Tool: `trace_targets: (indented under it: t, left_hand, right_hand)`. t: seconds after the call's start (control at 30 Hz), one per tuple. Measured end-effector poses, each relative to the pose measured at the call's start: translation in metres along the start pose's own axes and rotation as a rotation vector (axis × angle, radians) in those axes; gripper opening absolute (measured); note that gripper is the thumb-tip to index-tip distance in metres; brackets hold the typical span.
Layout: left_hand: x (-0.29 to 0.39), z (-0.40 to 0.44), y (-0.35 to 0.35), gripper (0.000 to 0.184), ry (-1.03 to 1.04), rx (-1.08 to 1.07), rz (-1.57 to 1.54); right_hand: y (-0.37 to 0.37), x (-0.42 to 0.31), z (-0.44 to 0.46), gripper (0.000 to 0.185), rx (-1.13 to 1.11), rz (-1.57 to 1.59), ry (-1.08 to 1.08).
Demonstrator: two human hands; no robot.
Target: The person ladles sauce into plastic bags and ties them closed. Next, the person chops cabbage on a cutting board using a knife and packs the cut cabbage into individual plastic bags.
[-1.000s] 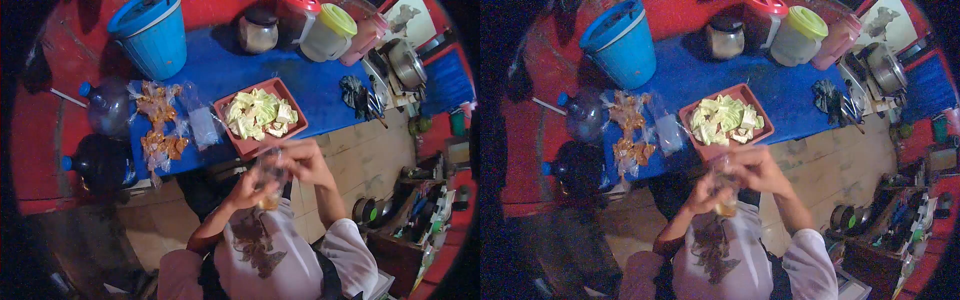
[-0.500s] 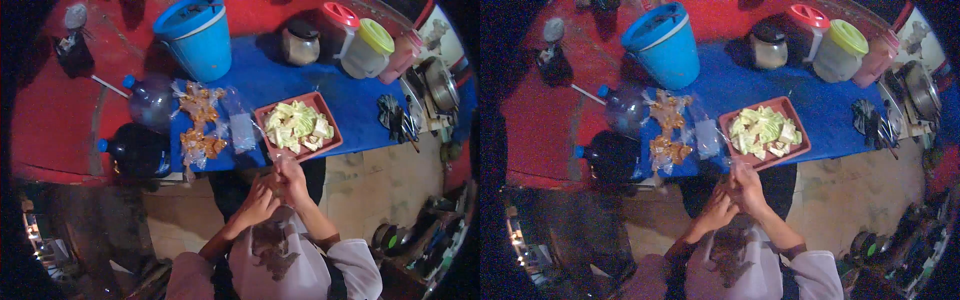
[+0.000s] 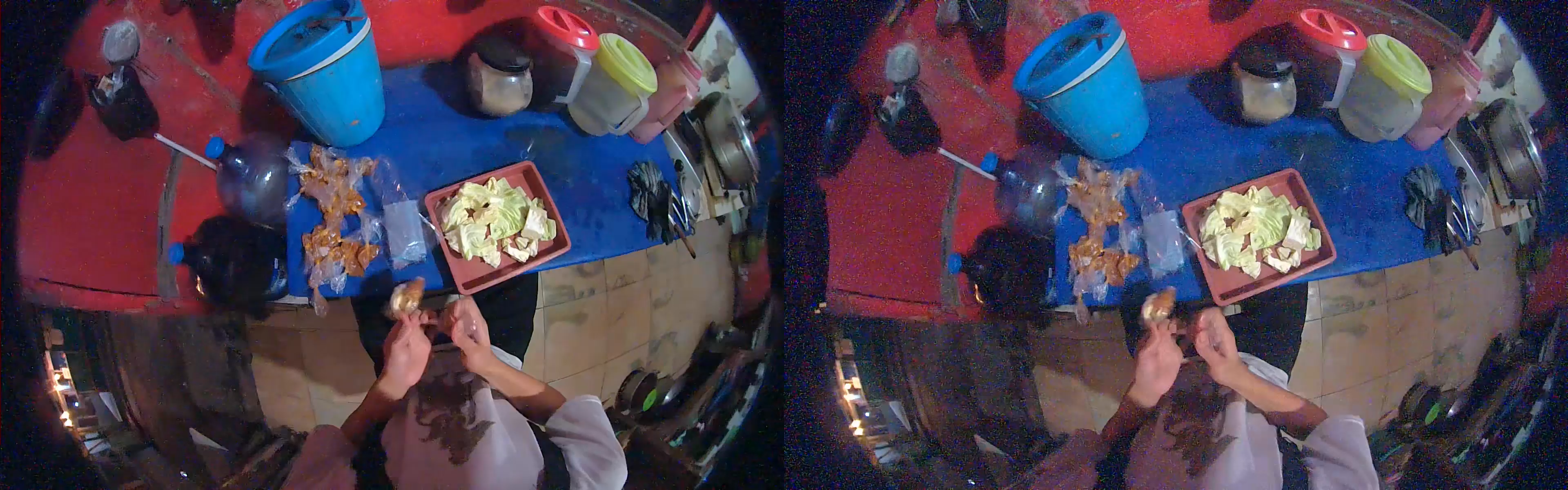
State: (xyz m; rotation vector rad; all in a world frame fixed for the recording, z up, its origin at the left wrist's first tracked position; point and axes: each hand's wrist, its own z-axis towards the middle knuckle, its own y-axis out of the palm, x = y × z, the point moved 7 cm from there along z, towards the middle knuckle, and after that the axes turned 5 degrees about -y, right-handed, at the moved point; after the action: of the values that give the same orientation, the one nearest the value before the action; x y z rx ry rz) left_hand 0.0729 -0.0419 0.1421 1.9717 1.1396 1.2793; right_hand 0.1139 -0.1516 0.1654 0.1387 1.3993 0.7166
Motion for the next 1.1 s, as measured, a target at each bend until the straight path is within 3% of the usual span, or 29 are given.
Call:
trace_targets:
  t: [0.07, 0.1, 0.13, 0.17, 0.2, 0.23, 0.27, 0.3, 0.33, 0.37, 0.4, 0.43, 0.5, 0.57, 0.63, 0.7, 0.77, 0.83, 0.9, 0.97, 1.1]
  left_hand:
    - [0.004, 0.001, -0.008, 0.017, 0.045, 0.14, 0.364]
    - [0.008, 0.001, -0.009, 0.017, 0.044, 0.141, 0.365]
    - [0.018, 0.0, -0.002, 0.018, 0.123, 0.155, 1.019]
    - [0.026, 0.001, 0.011, 0.022, 0.206, 0.157, 1.672]
    - [0.028, -0.003, 0.023, 0.03, 0.231, 0.065, 2.004]
    - [0.035, -0.006, 0.032, 0.03, 0.231, 0.064, 2.003]
    - [0.029, -0.007, 0.037, 0.027, 0.102, -0.078, 2.09]
    - [0.02, -0.009, 0.038, 0.025, -0.027, -0.224, 2.166]
    - [0.02, -0.009, 0.036, 0.025, -0.02, -0.224, 2.164]
    - [0.034, -0.01, 0.047, 0.02, 0.326, -0.123, 1.945]
    - [0.053, -0.017, 0.055, 0.015, 0.641, -0.025, 1.691]
    - [0.055, -0.014, 0.056, 0.015, 0.645, -0.026, 1.688]
    - [0.07, -0.021, 0.078, 0.016, 1.058, -0.185, 1.516]
    - [0.083, -0.012, 0.085, 0.017, 1.105, -0.275, 1.423]
    - [0.093, -0.001, 0.087, 0.016, 1.062, -0.293, 1.407]
    - [0.096, 0.004, 0.088, 0.016, 1.078, -0.271, 1.413]
    - [0.104, 0.008, 0.082, 0.016, 1.036, -0.087, 1.431]
    - [0.111, 0.003, 0.082, 0.017, 1.07, 0.026, 1.405]
    - [0.109, 0.004, 0.064, 0.017, 0.946, 0.16, 1.329]
    - [0.097, 0.008, 0.051, 0.019, 0.961, 0.215, 1.247]
    - [0.1, 0.005, 0.07, 0.021, 0.972, 0.226, 1.242]
  right_hand:
    - [-0.003, 0.011, 0.0, 0.019, -0.036, -0.22, 0.083]
    - [-0.004, 0.014, -0.001, 0.018, -0.049, -0.33, 0.123]
    - [0.005, -0.009, 0.007, 0.012, -0.32, -0.865, -0.299]
    - [0.0, -0.01, 0.006, 0.012, -0.319, -0.867, -0.299]
    - [0.007, -0.006, 0.001, 0.01, -0.499, -1.022, -0.373]
    - [0.014, -0.001, -0.007, 0.009, -0.68, -1.171, -0.444]
    - [0.016, 0.003, -0.012, 0.014, -0.817, -1.146, -0.441]
    - [0.02, 0.001, -0.012, 0.014, -0.819, -1.148, -0.441]
    - [0.015, -0.003, -0.001, 0.013, -0.598, -0.852, -0.221]
    - [0.005, -0.001, 0.007, 0.013, -0.377, -0.554, -0.013]
    - [-0.013, 0.014, 0.01, 0.013, -0.159, -0.485, 0.081]
    - [-0.029, 0.033, 0.01, 0.009, 0.007, -0.289, 0.219]
    - [-0.018, 0.032, 0.028, 0.007, 0.038, 0.02, 0.344]
    - [0.0, 0.009, 0.05, 0.01, 0.18, 0.155, 0.491]
    - [0.0, 0.017, 0.062, 0.008, 0.178, 0.2, 0.493]
    - [0.006, 0.004, 0.079, 0.003, 0.073, -0.125, 0.316]
    - [0.013, -0.012, 0.082, 0.009, 0.037, -0.247, 0.275]
    - [0.032, -0.042, 0.084, 0.016, -0.12, -0.653, -0.082]
    - [0.035, -0.039, 0.08, 0.018, -0.109, -0.672, -0.025]
    - [0.043, -0.053, 0.079, 0.016, -0.106, -0.934, -0.3]
    - [0.036, -0.052, 0.081, 0.011, 0.032, -0.923, -0.359]
